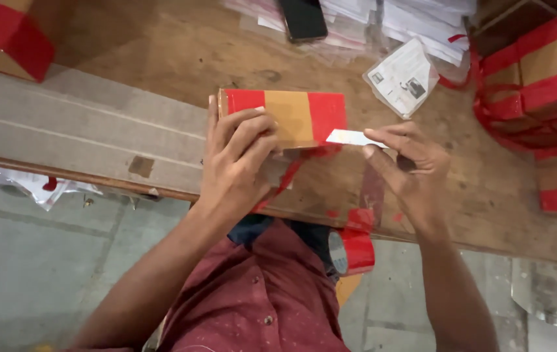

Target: The person is applying red adhesive tape to small cardboard boxes at a workbench.

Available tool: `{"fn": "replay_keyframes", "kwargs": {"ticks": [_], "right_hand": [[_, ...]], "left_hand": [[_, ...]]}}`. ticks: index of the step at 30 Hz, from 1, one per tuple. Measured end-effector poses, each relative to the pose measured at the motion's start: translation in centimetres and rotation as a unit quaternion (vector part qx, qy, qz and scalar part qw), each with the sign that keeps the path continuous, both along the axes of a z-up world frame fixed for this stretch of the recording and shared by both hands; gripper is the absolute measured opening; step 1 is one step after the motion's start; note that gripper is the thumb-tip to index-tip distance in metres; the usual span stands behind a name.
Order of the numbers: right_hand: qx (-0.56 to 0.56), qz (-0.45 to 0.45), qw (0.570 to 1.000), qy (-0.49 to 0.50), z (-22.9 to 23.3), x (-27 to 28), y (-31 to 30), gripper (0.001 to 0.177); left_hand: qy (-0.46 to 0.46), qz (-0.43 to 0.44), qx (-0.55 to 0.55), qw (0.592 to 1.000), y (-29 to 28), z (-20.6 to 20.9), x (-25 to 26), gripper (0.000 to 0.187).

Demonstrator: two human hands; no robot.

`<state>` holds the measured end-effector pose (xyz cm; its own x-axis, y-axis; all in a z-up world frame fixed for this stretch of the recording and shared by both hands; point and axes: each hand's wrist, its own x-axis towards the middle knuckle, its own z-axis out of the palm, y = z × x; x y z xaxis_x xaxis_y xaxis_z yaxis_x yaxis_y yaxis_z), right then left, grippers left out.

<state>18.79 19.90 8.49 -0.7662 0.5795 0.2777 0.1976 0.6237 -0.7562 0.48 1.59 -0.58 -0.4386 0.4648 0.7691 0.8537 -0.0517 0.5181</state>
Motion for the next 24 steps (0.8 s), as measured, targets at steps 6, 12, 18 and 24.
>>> {"fn": "replay_keyframes", "kwargs": {"ticks": [6,12,18,24], "right_hand": [[0.132,0.073,0.989,0.016,0.4,-1.3,0.4,0.028],[0.199,0.102,0.975,0.013,1.4,-2.2,0.0,0.024],[0.265,0.119,0.957,-0.003,1.2,-2.7,0.6,0.023],[0.317,0.121,0.941,0.010,1.1,-3.1,0.9,0.029]], "left_hand": [[-0.005,-0.008,-0.004,1.000,-0.1,0.2,-0.2,0.030],[-0.003,-0.004,0.009,1.000,0.1,-0.1,-0.2,0.026],[-0.007,-0.005,0.001,1.000,0.0,0.1,-0.3,0.027],[-0.010,-0.001,0.003,1.000,0.0,0.1,-0.3,0.026]]}}
